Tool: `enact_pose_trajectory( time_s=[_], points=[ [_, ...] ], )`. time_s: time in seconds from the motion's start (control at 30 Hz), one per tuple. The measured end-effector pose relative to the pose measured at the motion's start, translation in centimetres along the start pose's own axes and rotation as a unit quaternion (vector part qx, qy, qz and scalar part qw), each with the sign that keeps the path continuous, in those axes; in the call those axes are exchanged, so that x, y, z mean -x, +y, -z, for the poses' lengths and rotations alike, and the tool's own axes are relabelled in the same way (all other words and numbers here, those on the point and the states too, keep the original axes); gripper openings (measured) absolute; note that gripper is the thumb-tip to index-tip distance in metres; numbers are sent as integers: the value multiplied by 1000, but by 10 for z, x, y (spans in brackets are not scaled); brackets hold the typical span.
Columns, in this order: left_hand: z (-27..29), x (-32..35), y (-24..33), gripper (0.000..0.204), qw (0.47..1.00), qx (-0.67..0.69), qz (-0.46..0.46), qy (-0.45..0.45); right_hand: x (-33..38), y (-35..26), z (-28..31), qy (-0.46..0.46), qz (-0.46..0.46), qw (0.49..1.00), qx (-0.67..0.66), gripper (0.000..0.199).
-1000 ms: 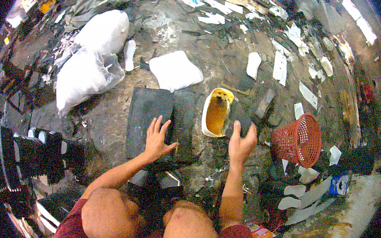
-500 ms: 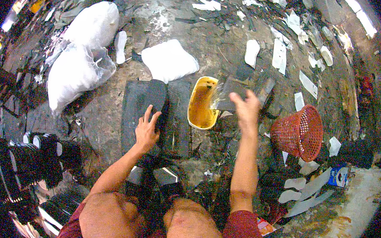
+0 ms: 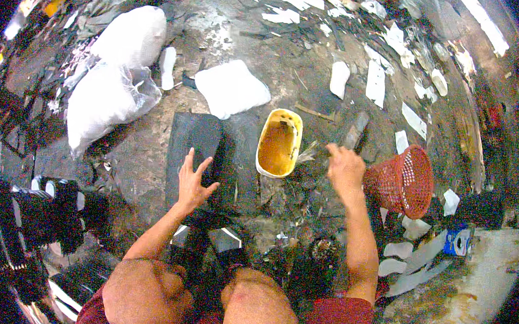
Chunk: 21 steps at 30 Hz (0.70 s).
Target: The person assembles footwear by applying adhesive to black soles and attaching white insoles. They handle multiple soles and insoles, apply glue with a small tool, and stack the finished pairs.
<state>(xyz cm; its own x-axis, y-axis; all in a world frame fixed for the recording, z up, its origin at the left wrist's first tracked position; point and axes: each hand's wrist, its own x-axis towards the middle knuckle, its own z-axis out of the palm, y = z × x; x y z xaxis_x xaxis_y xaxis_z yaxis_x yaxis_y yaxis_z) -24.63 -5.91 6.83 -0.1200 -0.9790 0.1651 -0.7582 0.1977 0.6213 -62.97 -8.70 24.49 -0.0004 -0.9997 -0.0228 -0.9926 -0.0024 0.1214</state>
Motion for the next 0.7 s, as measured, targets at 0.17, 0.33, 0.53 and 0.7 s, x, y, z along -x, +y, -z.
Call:
enact_pose_trajectory(
  time_s=[0.17, 0.33, 0.53, 0.7],
  points=[
    [1, 39, -9, 70, 992, 94, 65, 53, -58, -34, 67, 281, 49, 936, -205, 30],
    [-5, 47, -23, 52, 986, 125, 85, 63, -92, -114, 72, 146, 74, 847, -506, 37],
    [0, 41, -26, 48, 991, 88, 71, 65, -94, -268, -74, 53, -40, 933, -355, 48],
    [8, 38, -29, 47, 994, 83, 61, 34, -133, -287, -93, 72, 14, 970, -232, 43]
  ],
)
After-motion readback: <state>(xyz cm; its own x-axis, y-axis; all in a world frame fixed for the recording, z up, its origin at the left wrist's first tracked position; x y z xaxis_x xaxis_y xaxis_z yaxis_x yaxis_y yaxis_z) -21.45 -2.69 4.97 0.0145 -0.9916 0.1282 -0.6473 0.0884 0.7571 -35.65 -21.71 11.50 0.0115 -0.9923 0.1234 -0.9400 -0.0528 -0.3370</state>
